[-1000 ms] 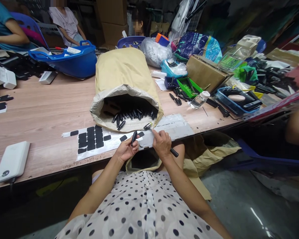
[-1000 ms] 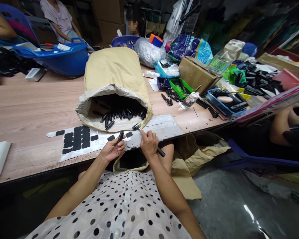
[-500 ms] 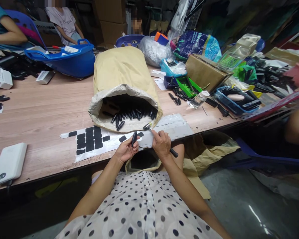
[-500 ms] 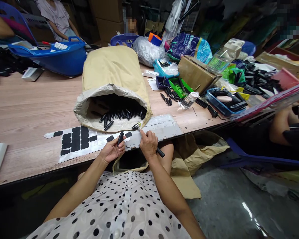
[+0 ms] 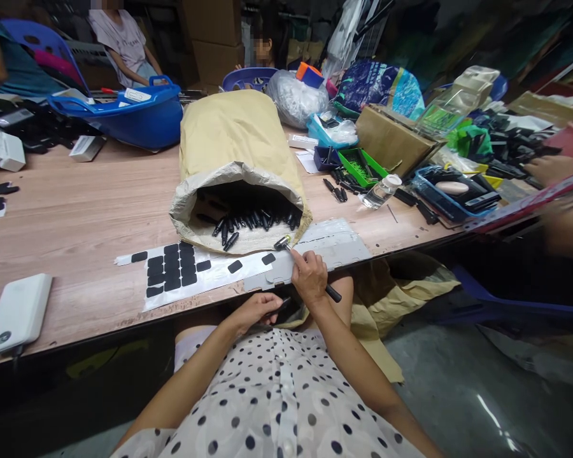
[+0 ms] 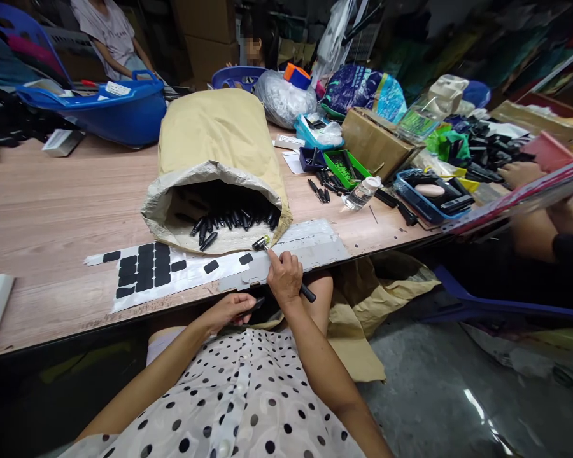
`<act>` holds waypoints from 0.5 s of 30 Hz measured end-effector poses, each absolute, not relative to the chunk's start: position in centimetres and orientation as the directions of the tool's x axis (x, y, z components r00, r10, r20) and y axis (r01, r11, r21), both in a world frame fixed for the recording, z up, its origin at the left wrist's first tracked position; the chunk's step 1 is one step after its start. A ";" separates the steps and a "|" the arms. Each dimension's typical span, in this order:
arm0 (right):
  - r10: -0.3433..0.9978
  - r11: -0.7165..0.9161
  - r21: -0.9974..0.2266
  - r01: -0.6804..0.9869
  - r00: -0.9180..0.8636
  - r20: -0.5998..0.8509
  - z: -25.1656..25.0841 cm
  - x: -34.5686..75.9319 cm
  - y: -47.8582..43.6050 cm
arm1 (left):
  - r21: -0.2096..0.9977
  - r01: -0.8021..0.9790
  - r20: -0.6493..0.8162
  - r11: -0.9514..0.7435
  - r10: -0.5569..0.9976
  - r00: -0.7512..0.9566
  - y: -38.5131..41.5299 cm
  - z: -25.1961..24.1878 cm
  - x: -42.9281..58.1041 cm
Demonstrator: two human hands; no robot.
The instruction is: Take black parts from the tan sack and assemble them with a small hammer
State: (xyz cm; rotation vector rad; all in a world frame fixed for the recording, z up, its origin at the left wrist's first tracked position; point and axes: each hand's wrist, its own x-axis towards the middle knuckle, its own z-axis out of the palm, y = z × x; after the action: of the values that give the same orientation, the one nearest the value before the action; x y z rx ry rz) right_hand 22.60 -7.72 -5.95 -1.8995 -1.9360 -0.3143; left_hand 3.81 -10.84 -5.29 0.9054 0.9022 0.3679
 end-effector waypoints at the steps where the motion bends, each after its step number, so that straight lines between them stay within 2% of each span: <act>1: 0.898 0.036 -0.123 0.992 0.023 0.440 -5.9 22.5 -7.7 | 0.808 0.170 -0.554 0.565 0.629 0.546 -11.1 -6.1 4.0; 3: 0.896 0.022 -0.124 0.992 0.036 0.443 -5.8 22.3 -7.8 | 0.776 0.417 -0.624 0.473 0.668 0.405 -11.4 -7.6 4.2; 6: 0.895 0.016 -0.122 0.992 0.040 0.444 -5.7 22.1 -7.8 | 0.621 0.722 -0.642 0.307 0.727 0.243 -11.3 -9.0 4.0; 8: 0.892 0.012 -0.121 0.993 0.044 0.449 -5.6 22.0 -7.7 | 0.562 0.789 -0.642 0.249 0.733 0.227 -11.3 -9.4 3.9; 15: 0.881 0.019 -0.106 0.994 0.033 0.471 -5.7 22.0 -7.7 | 0.468 0.875 -0.666 0.122 0.699 0.259 -11.3 -9.7 4.5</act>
State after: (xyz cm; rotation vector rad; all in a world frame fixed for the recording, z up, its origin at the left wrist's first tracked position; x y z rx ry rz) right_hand 22.02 -7.68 -5.70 -1.9111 -1.8964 -0.3726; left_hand 4.48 -11.31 -9.69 1.6222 1.4870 -0.2431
